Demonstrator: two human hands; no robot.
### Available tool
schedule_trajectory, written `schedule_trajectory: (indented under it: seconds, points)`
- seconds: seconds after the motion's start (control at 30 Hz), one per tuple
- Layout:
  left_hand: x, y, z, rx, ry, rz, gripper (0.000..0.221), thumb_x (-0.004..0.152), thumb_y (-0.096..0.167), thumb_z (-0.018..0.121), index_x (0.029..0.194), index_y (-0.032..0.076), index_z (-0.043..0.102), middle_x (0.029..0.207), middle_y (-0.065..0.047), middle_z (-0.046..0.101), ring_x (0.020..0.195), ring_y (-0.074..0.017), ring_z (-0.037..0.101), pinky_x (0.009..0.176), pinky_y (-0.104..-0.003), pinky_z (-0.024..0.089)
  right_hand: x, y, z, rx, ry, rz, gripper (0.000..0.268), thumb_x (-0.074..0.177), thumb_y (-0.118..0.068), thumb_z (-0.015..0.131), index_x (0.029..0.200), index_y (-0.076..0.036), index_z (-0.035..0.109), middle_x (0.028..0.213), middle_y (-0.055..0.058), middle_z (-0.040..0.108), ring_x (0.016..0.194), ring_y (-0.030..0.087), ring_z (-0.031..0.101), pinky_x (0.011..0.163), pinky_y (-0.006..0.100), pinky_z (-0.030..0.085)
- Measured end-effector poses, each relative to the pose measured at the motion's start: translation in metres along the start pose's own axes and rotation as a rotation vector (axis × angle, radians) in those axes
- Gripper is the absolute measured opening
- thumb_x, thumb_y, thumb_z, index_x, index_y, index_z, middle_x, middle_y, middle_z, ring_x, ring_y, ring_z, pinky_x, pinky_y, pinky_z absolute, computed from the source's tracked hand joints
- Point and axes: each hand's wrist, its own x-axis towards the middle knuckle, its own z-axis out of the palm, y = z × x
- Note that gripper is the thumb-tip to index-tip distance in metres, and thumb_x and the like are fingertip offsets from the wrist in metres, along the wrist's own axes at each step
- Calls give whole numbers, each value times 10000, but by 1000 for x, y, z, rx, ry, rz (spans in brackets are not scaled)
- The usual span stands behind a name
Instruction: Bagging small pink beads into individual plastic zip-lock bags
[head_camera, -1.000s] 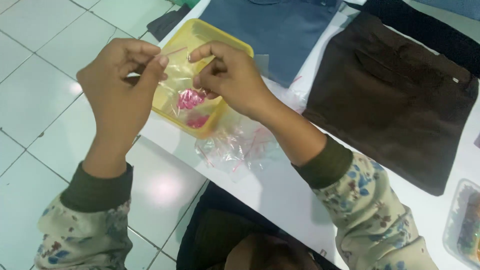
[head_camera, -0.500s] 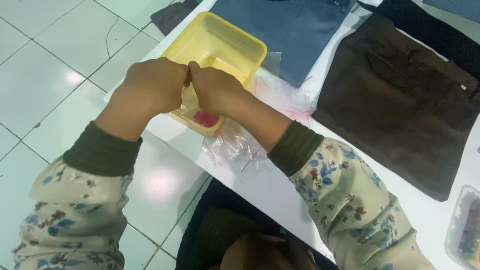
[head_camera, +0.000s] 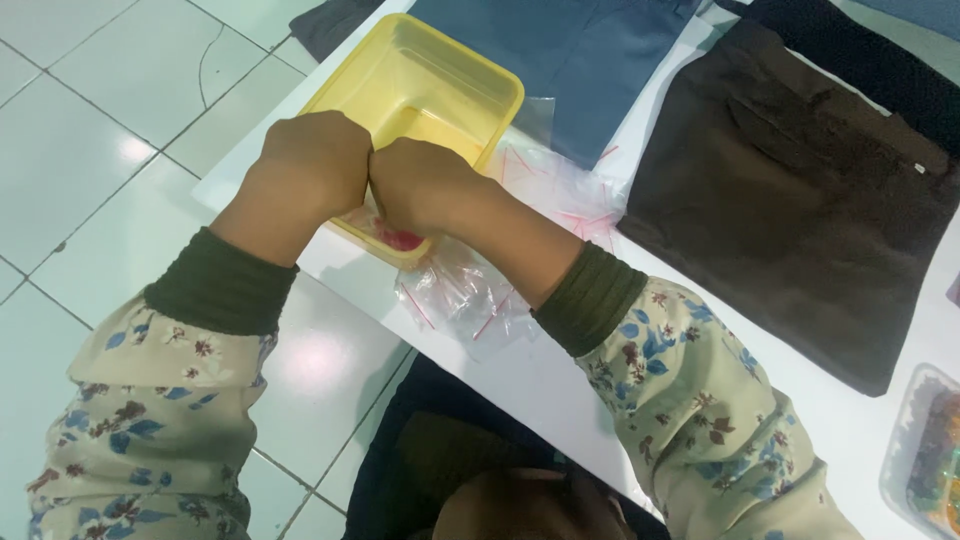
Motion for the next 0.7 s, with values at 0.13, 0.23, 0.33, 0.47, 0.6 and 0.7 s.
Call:
schedule_trajectory:
  seconds: [0.13,0.23,0.33,0.47,0.6,0.7]
  points:
    - [-25,11,-31,-9,136,5,151,826,56,739,954,0,795,833,-167,757,823,-423,762,674,-545,613,-6,1,-13,16,98,-35,107,784,-102,731,855,-41,785,812,247,733,831,501,741,655,590,602]
    - [-69,26,-59,-16,300,46,155,842,41,708,968,-16,780,811,-187,728,796,-457,755,651,-571,608,-43,-4,-42,32,241,-6,154,808,-67,652,815,-84,805,789,224,745,828,504,737,655,571,599]
    - [-99,48,-62,-82,454,121,258,907,96,697,1155,37,739,932,-183,721,871,-452,740,672,-588,624,-90,15,-58,93,542,-184,142,872,-101,671,956,-76,783,862,218,699,873,485,698,684,575,587]
    - [-111,103,-42,-121,755,180,194,900,278,695,1081,208,706,898,-30,679,760,-314,664,454,-482,485,-161,53,-46,55,753,-272,15,956,-89,747,958,-102,754,828,29,701,764,238,644,692,368,470]
    - [-111,165,-43,-203,605,390,215,919,174,649,1119,140,722,888,-70,685,807,-296,733,635,-450,625,-233,70,-33,109,703,-18,84,889,-83,751,958,-36,758,798,130,719,782,322,713,722,407,573]
    - [-100,238,-26,-133,695,508,124,889,119,644,971,157,729,777,-30,655,719,-243,709,570,-381,607,-294,101,1,112,745,128,116,860,-70,751,969,-34,767,834,106,741,792,263,729,709,377,581]
